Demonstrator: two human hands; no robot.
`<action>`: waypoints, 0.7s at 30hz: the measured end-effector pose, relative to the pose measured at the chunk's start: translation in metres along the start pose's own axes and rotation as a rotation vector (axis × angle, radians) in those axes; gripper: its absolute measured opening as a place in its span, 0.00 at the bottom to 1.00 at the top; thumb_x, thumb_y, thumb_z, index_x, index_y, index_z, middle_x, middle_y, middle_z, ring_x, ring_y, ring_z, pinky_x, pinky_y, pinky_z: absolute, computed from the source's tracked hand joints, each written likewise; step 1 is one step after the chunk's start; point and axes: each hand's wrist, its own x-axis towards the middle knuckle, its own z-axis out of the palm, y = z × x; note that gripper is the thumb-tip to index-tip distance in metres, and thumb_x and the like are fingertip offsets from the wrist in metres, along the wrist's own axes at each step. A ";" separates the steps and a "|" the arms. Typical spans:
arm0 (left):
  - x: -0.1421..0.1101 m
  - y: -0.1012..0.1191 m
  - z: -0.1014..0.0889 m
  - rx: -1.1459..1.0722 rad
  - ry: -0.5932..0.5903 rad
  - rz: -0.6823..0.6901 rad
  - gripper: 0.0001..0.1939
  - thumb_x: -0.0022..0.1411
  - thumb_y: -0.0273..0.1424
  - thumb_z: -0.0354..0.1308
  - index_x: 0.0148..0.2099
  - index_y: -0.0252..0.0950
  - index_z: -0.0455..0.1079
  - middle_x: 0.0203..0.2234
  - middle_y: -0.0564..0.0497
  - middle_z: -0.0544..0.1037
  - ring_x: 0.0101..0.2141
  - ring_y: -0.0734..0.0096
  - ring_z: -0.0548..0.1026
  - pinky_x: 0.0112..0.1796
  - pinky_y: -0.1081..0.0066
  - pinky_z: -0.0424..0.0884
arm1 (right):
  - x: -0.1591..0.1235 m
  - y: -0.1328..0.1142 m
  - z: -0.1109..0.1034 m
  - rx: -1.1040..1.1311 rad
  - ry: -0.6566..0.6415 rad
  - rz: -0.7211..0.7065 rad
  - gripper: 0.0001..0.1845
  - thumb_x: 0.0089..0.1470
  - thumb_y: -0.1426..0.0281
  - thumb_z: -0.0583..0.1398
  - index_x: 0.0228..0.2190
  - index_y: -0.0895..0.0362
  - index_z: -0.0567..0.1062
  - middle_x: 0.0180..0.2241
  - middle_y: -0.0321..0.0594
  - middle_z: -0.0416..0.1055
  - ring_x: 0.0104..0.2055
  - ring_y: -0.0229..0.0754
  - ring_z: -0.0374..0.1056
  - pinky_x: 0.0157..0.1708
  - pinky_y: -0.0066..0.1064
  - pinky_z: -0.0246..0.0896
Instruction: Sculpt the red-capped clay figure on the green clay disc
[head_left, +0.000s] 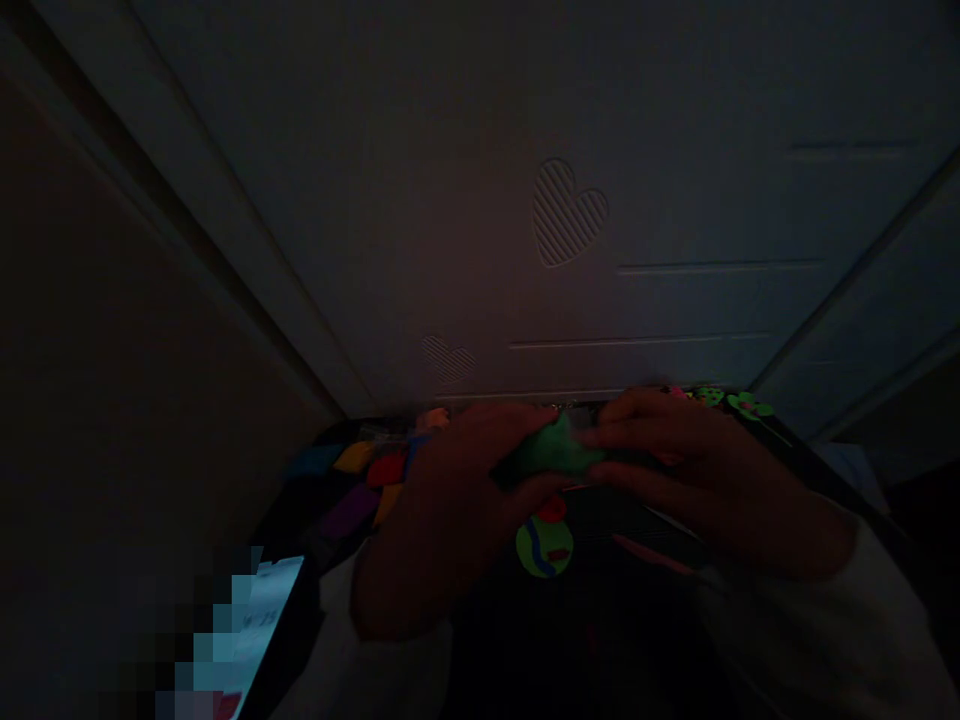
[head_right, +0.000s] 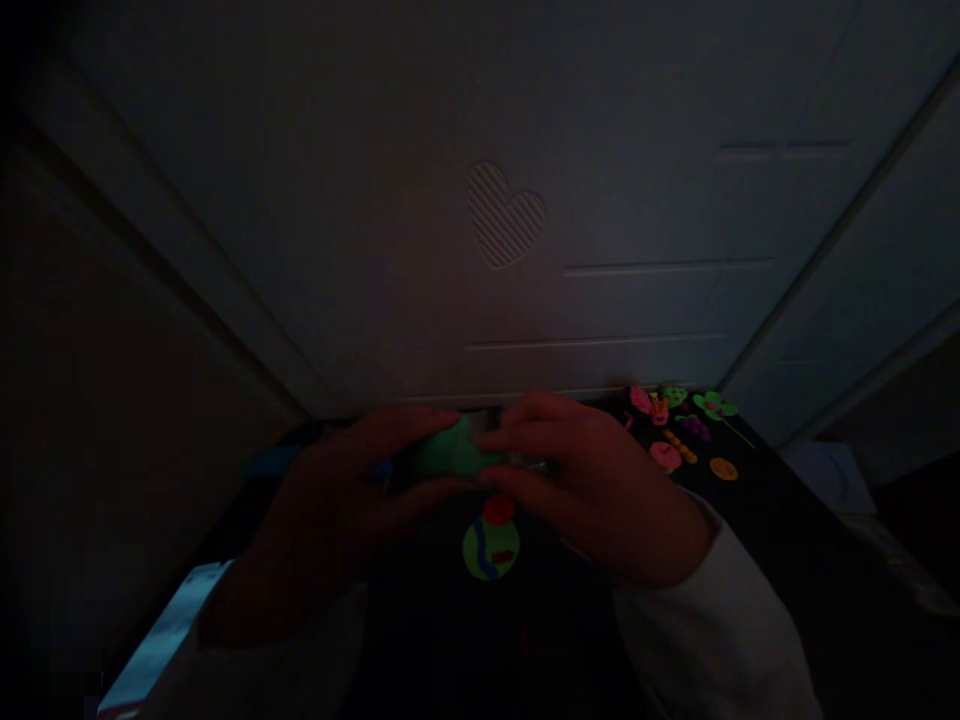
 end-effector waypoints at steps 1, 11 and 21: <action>0.000 0.000 0.000 0.001 -0.008 -0.001 0.18 0.50 0.33 0.62 0.45 0.38 0.68 0.38 0.51 0.76 0.38 0.68 0.73 0.41 0.66 0.70 | 0.000 0.000 0.000 -0.006 -0.026 -0.006 0.09 0.51 0.67 0.58 0.36 0.51 0.76 0.32 0.37 0.69 0.33 0.35 0.65 0.32 0.28 0.60; 0.002 0.000 -0.001 -0.012 -0.078 -0.033 0.17 0.50 0.33 0.62 0.44 0.39 0.68 0.36 0.51 0.76 0.37 0.67 0.74 0.41 0.66 0.70 | 0.002 0.000 0.003 0.014 -0.082 -0.003 0.04 0.51 0.71 0.57 0.30 0.56 0.72 0.30 0.35 0.69 0.32 0.34 0.64 0.32 0.25 0.59; 0.003 0.001 -0.005 -0.002 -0.064 -0.106 0.16 0.49 0.34 0.62 0.43 0.39 0.69 0.37 0.51 0.77 0.37 0.65 0.74 0.39 0.64 0.71 | -0.003 -0.003 0.001 0.160 0.137 0.191 0.08 0.53 0.68 0.57 0.37 0.54 0.72 0.26 0.33 0.70 0.25 0.33 0.65 0.23 0.24 0.58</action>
